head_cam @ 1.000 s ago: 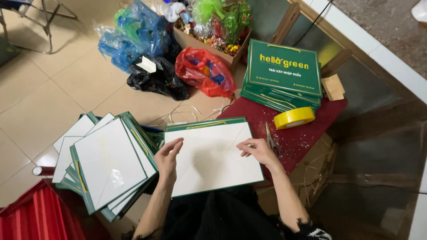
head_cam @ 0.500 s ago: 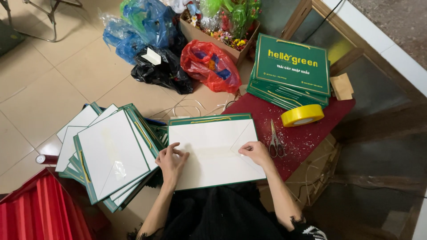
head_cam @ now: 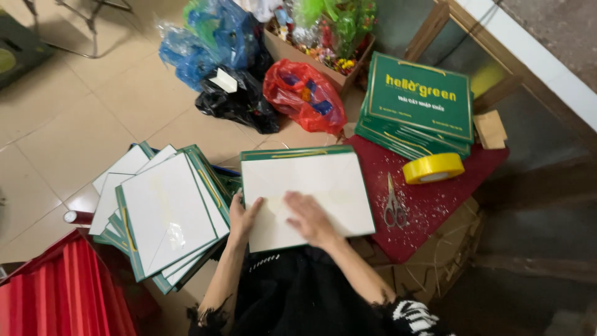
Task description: Assemble and tape green and white gift boxes on the floor.
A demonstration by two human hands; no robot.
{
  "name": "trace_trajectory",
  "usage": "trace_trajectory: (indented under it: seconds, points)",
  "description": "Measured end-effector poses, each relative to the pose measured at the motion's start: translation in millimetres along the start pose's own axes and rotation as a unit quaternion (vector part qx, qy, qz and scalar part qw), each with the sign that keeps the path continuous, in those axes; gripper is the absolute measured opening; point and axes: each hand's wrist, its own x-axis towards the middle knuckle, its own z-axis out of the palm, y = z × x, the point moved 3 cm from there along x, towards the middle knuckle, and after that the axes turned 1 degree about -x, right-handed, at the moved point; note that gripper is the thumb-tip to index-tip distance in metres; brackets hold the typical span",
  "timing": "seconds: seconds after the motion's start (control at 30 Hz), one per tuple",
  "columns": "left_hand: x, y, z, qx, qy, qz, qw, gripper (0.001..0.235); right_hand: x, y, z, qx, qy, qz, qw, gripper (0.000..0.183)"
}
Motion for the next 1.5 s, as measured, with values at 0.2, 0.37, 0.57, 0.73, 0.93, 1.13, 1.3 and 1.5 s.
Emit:
trace_trajectory:
  seconds: [0.2,0.37,0.57,0.73,0.93,1.13,1.3,1.5]
  points:
    - [51.1,-51.7,-51.7,-0.203,0.112,-0.052,0.971,0.054,-37.2,133.8,-45.5,-0.114,0.023,0.137,0.984,0.052]
    - [22.6,-38.8,-92.9,-0.251,0.243,-0.11,0.931,0.077,-80.6,144.5,-53.3,-0.042,0.005,0.278,0.96,0.057]
    - [41.7,-179.8,-134.4,-0.241,0.448,-0.151,0.848,0.112,-82.6,130.1,-48.9,-0.066,0.009,0.324,0.944,0.063]
    - [8.8,-224.4,-162.4,-0.033,0.399,-0.382,0.833,0.122,-81.3,132.9,-47.5,-0.098,0.059,0.282,0.953,0.061]
    - [-0.4,-155.5,-145.4,0.244,0.461,0.039,0.852,0.103,-56.6,116.8,-73.4,-0.138,0.13,0.218,0.957,0.045]
    - [28.9,-23.8,-62.2,0.1,0.063,0.182,0.976,0.034,10.9,147.6,-127.9,-0.137,0.234,0.215,0.938,0.037]
    - [14.8,64.1,40.6,0.229,-0.251,0.249,0.907,0.034,66.6,244.8,-135.0,-0.167,0.147,0.32,0.921,0.059]
    - [-10.5,78.0,100.5,0.244,-0.359,0.303,0.848,0.04,85.4,361.1,-94.9,-0.263,-0.056,0.422,0.866,0.106]
